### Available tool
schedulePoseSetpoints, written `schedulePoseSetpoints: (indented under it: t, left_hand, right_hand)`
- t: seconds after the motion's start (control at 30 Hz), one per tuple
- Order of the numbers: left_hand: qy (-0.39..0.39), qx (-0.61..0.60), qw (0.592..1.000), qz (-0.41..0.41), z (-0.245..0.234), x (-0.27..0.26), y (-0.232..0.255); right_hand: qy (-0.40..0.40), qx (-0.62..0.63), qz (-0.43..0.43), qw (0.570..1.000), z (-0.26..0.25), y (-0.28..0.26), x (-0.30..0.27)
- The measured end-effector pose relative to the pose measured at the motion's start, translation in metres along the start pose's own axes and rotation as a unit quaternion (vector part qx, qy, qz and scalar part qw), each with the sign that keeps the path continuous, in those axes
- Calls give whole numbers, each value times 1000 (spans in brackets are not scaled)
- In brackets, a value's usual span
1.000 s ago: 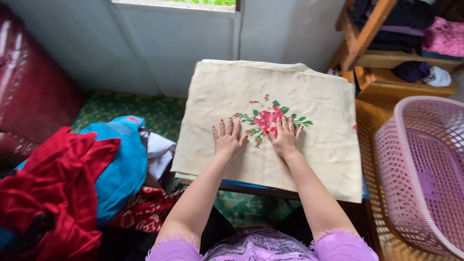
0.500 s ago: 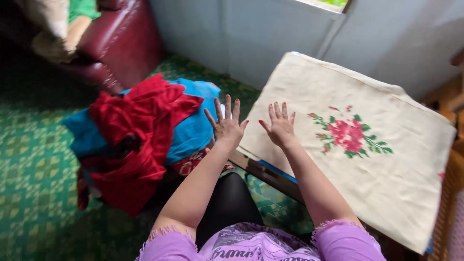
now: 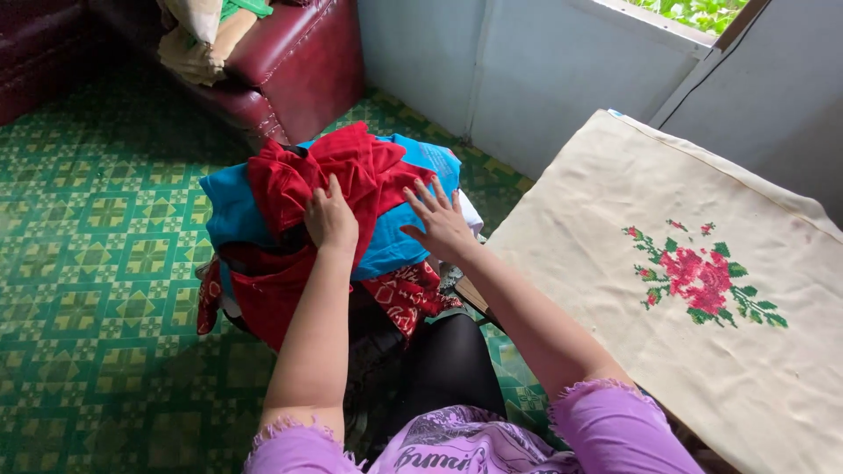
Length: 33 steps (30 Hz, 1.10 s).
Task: Retrieving a red t-shirt from a shelf, folding it neatly on a table, and placing it back on the shelf.
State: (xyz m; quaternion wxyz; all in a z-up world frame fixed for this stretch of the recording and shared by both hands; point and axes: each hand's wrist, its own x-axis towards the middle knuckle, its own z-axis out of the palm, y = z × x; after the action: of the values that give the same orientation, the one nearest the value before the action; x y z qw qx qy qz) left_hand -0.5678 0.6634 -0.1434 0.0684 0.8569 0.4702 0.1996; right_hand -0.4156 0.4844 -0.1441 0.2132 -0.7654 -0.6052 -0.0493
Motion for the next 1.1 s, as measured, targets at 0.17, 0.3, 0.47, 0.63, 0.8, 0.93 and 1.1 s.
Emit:
schedulePoseSetpoints:
  t: [0.17,0.3,0.47,0.63,0.8,0.93,1.1]
  left_hand:
    - [43,-65,997,17,33,10,-9]
    - [106,-138,980,98,-27,-16,30]
    - [125,-221,951,173,-50,-35,61]
    - [150,-278,923,219,-100,-59,82]
    - [207,-238,926,207,-112,-85,107]
    - [205,-178,935,226,-97,-101,141]
    - [181,-227,917,273,-95,-111,204]
  right_hand:
    - [-8,33,-5,999,-3,-9,7]
    - [28,130,-67,989,-18,-33,15]
    - [47,380,-42,923,-11,-44,34]
    - [99,498,53,860,-40,-40,38]
    - [201,728,109,646,-126,-37,6]
    - [283,722,90,625,-159,18,-32]
    - [454,659,50,597,-256,24,-92]
